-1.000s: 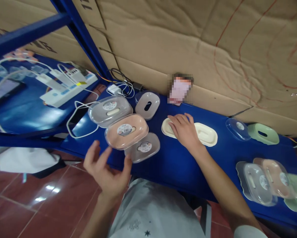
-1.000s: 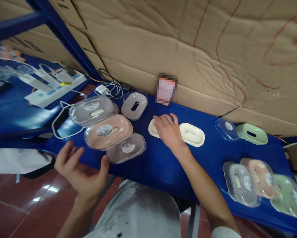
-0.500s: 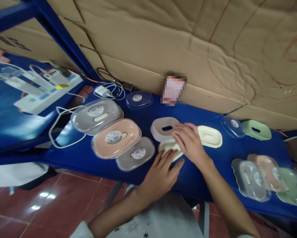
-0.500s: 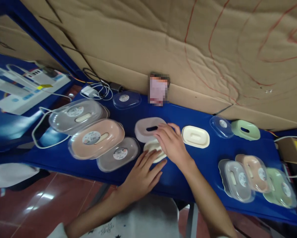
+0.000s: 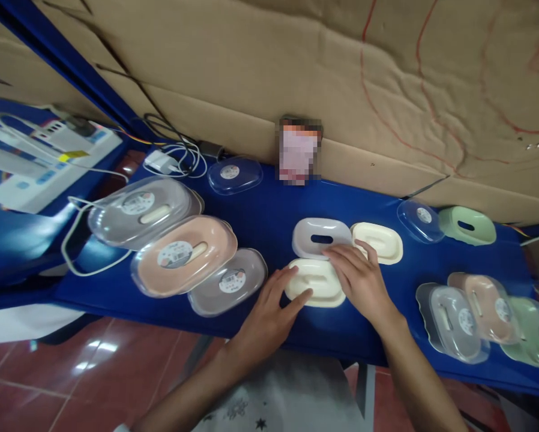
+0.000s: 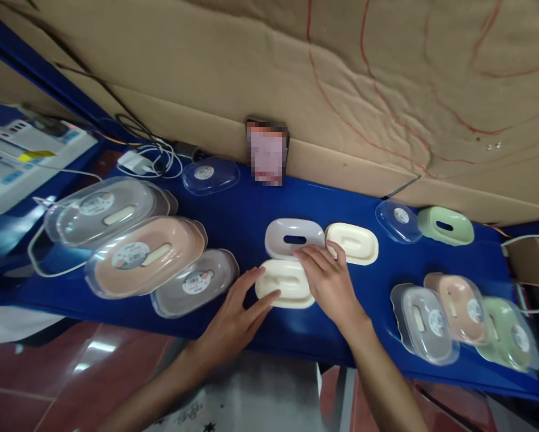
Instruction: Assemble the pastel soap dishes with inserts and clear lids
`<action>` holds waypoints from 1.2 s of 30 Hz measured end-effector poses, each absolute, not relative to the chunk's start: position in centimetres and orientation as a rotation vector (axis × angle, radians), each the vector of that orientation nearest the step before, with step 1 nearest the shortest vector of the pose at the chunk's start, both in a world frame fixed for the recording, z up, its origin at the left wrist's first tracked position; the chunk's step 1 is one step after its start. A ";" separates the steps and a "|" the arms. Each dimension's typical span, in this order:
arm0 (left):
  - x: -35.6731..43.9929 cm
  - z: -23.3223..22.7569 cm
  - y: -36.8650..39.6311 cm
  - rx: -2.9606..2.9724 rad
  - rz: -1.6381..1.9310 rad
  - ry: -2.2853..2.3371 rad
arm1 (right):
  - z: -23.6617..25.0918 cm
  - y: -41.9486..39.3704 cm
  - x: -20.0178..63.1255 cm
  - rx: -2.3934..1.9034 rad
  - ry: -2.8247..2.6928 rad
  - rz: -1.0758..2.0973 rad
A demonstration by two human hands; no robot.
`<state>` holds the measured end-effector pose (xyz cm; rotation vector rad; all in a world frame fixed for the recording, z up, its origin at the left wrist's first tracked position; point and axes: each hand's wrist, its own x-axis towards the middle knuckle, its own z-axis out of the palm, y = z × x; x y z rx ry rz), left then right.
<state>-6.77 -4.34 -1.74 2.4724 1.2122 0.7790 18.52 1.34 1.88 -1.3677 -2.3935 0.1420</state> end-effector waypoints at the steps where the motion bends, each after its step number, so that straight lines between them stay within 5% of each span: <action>1: -6.9 -1.8 -4.4 2.447 0.802 1.253 | 2.1 0.6 18.6 -1.337 -2.397 0.191; 10: -5.9 -1.9 -4.5 2.590 0.881 0.987 | 3.0 -6.0 19.4 -1.412 -2.271 -0.039; 19: -3.4 0.8 -1.1 2.672 0.452 0.756 | 0.2 -12.4 16.4 -1.704 -2.060 -0.041; 28: -4.6 -0.7 -1.3 2.701 0.515 0.843 | -0.6 -10.8 17.8 -1.466 -2.246 0.297; 36: -5.3 -1.8 -2.5 2.605 0.710 1.063 | 0.5 -3.3 22.1 -1.517 -2.231 0.104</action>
